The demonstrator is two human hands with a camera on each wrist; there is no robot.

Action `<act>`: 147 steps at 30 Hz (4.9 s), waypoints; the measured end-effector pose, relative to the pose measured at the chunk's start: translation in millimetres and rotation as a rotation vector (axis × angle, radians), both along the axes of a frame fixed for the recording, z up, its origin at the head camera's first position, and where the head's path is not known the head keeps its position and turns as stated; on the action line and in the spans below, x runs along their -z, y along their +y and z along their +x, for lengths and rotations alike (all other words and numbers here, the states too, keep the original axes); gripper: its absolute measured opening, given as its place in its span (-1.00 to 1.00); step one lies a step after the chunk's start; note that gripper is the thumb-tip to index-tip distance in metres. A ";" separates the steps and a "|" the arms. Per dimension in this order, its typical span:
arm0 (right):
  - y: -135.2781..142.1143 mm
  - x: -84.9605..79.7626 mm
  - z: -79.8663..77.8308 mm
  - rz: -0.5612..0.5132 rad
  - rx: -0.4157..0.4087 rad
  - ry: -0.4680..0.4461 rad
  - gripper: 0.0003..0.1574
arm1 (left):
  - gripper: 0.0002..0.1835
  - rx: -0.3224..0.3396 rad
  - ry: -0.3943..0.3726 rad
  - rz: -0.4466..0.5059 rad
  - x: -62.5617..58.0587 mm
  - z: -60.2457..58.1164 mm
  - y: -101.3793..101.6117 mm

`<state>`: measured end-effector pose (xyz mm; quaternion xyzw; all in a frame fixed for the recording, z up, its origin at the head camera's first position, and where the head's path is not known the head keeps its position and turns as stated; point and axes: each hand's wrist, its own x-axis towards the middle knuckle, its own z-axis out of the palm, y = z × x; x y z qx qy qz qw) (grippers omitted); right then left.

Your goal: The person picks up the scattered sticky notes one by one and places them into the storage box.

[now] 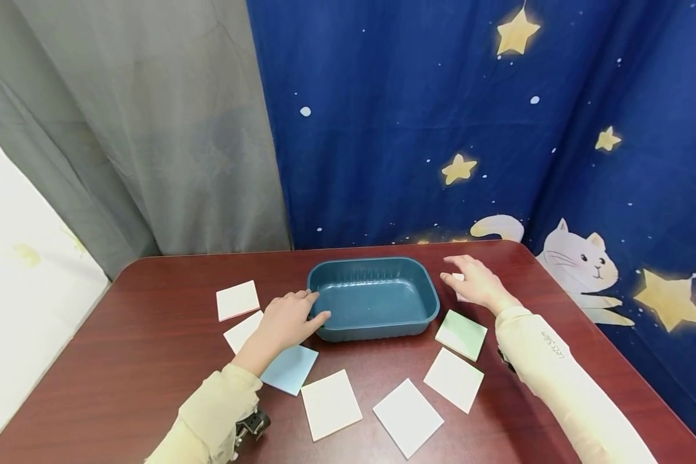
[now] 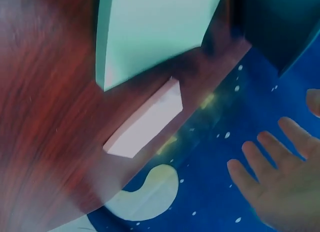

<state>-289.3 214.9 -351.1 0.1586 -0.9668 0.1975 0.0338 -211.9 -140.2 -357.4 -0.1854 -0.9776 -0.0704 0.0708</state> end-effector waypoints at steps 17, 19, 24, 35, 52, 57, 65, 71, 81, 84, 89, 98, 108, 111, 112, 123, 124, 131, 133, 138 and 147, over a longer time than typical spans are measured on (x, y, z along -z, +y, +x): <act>25.5 14.2 -30.5 0.107 0.267 -0.149 -0.19 | -0.46 -0.009 0.005 0.038 3.1 -1.2 -2.9; 26.5 18.3 -31.3 0.113 0.286 -0.182 -0.16 | -0.47 -0.009 0.007 0.041 3.4 -1.4 -2.9; 26.9 26.0 -32.8 0.114 0.321 -0.250 -0.09 | -0.46 -0.008 0.004 0.042 3.0 -1.3 -2.8; 24.4 34.6 -33.4 0.149 0.364 -0.327 0.12 | -0.46 -0.015 -0.005 0.027 1.6 -1.8 -2.9; 21.6 46.3 -38.0 0.172 0.425 -0.314 0.11 | -0.46 -0.018 -0.004 0.038 0.9 -1.1 -1.5; 21.2 48.1 -39.7 0.180 0.448 -0.308 0.12 | -0.47 -0.011 0.003 0.042 0.6 -1.4 -1.3; 22.3 54.1 -43.7 0.172 0.451 -0.301 0.09 | -0.47 -0.015 0.000 0.036 1.4 -2.1 -1.6; 23.0 54.2 -43.8 0.143 0.452 -0.303 0.02 | -0.47 -0.017 -0.006 0.037 2.7 -2.1 -1.3; 23.8 44.1 -37.2 0.091 0.369 -0.322 -0.04 | -0.48 -0.018 -0.013 0.047 2.1 -1.0 -1.2; 23.3 44.0 -37.3 0.087 0.360 -0.320 -0.03 | -0.49 -0.018 -0.009 0.048 2.1 -0.9 -1.6; 22.5 48.4 -39.1 0.083 0.372 -0.301 0.03 | -0.48 -0.015 -0.010 0.051 1.2 -0.5 -1.9; 25.3 54.3 -42.0 0.079 0.397 -0.204 -0.04 | -0.47 -0.009 -0.004 0.055 0.9 0.1 -2.0; 27.1 53.0 -40.7 0.084 0.391 -0.127 -0.12 | -0.48 -0.005 -0.004 0.055 -0.8 0.1 -1.6; 27.5 53.8 -40.9 0.092 0.382 -0.099 -0.12 | -0.47 -0.006 -0.004 0.047 -0.5 -0.2 -1.9; 27.6 54.2 -41.0 0.095 0.379 -0.093 -0.12 | -0.47 -0.007 -0.004 0.045 -0.4 -0.3 -2.0; 27.2 54.1 -40.4 0.125 0.356 -0.098 -0.13 | -0.47 -0.008 -0.006 0.052 0.3 0.5 -2.1; 27.1 53.8 -40.2 0.131 0.350 -0.101 -0.15 | -0.47 -0.008 -0.007 0.054 0.3 0.6 -2.1; 26.4 50.4 -37.7 0.160 0.318 -0.108 -0.21 | -0.47 -0.012 -0.030 0.068 0.5 1.0 -1.8; 26.5 49.5 -37.3 0.162 0.308 -0.113 -0.20 | -0.47 -0.014 -0.035 0.068 0.5 1.2 -1.7; 27.3 45.3 -38.2 0.163 0.278 -0.086 -0.34 | -0.47 -0.017 -0.037 0.070 0.9 1.1 -2.1; 33.9 38.7 -36.7 0.116 0.288 -0.036 -0.56 | -0.47 -0.013 -0.037 0.071 2.9 1.4 -2.7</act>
